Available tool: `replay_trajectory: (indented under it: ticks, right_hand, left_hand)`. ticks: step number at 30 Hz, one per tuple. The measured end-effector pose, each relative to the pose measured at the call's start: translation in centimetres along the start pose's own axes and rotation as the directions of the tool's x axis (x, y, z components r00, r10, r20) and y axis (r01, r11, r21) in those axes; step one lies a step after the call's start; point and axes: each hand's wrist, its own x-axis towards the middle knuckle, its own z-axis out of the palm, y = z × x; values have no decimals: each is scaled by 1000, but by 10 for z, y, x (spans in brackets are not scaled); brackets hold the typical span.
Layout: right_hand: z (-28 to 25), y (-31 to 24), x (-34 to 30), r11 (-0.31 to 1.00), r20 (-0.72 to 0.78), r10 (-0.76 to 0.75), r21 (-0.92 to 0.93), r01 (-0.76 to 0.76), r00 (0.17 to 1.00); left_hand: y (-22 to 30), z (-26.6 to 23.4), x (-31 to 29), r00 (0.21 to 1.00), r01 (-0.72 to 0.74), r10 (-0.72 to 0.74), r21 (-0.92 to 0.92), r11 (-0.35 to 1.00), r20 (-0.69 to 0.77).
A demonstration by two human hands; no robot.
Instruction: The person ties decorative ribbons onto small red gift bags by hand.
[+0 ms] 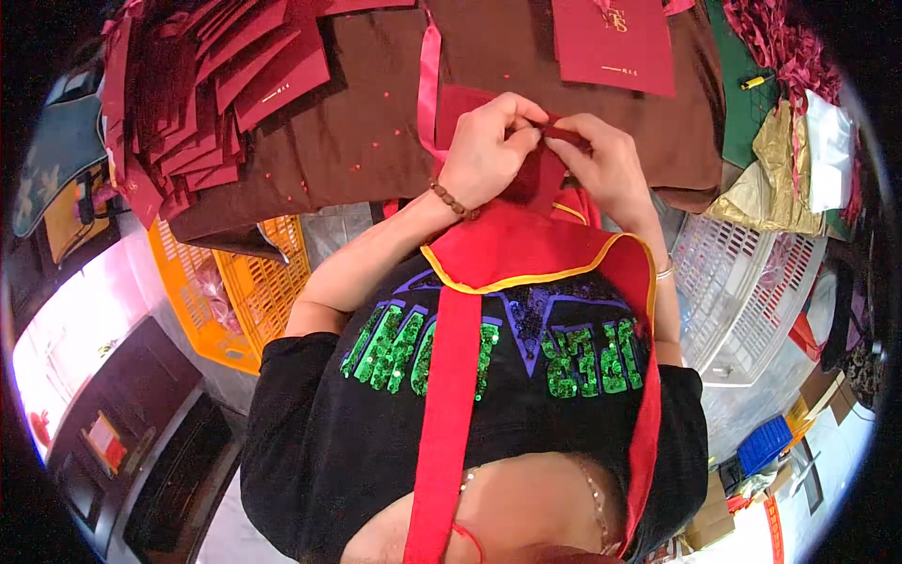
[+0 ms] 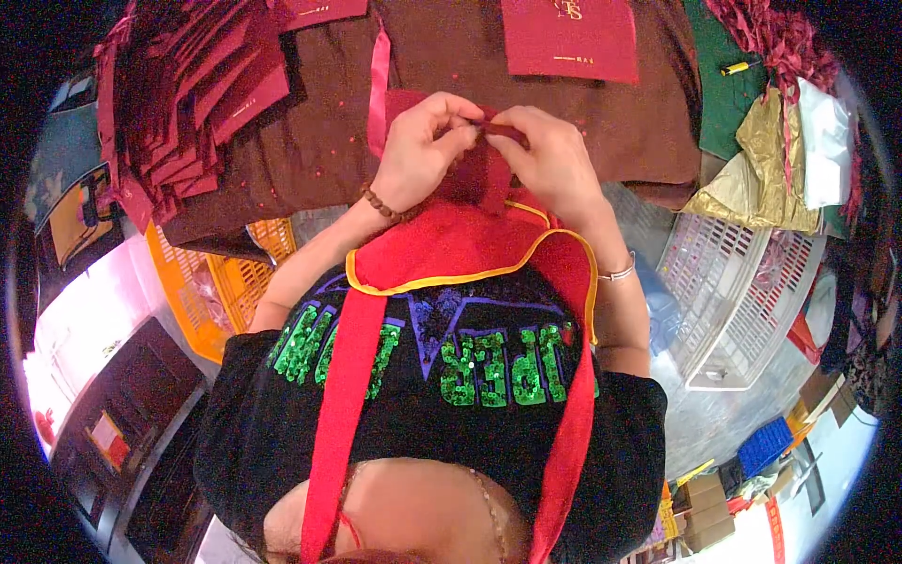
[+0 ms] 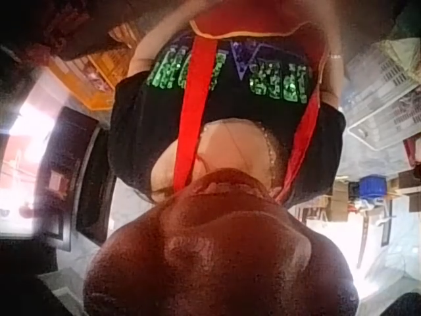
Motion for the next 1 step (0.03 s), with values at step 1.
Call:
replay_trajectory:
  ticks: [1]
  right_hand:
    - [-1,-1,1,999,4,46,0,-46,999]
  left_hand:
    - [1,0,0,1000,-2,2,-1,1000,1]
